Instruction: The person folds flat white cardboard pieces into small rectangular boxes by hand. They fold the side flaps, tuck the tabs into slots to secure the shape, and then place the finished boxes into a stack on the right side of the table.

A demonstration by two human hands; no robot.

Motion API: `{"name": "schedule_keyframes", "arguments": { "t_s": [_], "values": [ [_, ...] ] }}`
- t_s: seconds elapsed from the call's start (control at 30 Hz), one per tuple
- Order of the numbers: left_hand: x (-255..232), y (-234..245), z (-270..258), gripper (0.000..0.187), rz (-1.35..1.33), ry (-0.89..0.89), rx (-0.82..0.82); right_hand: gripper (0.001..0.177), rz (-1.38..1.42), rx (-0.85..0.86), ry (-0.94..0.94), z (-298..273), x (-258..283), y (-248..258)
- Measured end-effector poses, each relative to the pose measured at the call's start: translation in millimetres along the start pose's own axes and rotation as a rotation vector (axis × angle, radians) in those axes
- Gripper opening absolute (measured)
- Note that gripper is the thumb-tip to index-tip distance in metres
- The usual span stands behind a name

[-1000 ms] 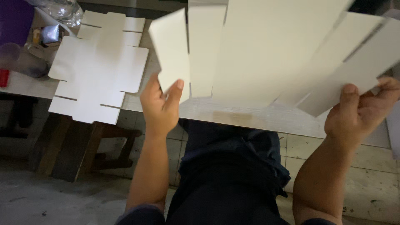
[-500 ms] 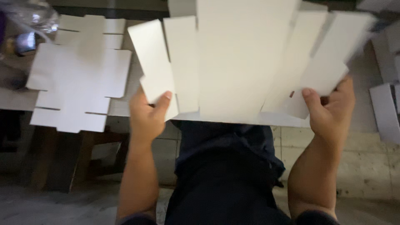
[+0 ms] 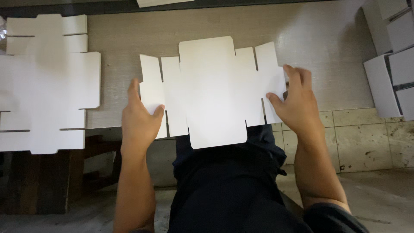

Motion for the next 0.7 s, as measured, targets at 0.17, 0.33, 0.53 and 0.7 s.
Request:
{"name": "schedule_keyframes", "arguments": {
  "t_s": [0.17,0.33,0.53,0.7],
  "values": [
    [-20,-1,-10,0.074,0.534,-0.322,-0.198,0.048,-0.491,-0.163,0.546,-5,9,-18],
    [18,-44,-10,0.019,0.759,-0.669,-0.082,0.022,-0.503,0.14,0.634,-10,11,-44],
    [-4,-47,-24,0.056,0.802,-0.658,0.246,0.093,-0.628,0.406,0.611,-21,40,-39],
    [-1,-59,-39,0.107,0.889,-0.724,0.233,0.081,-0.82,0.286,0.682,-29,44,-46]
  ]
}}
Point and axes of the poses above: each hand's wrist, its own z-axis towards the middle knuckle, its own y-axis out of the back of the hand, x = y × z, the point moved 7 cm from there along z, towards the middle knuckle, and after that the axes turned 3 degrees about x, right-handed, at the moved point
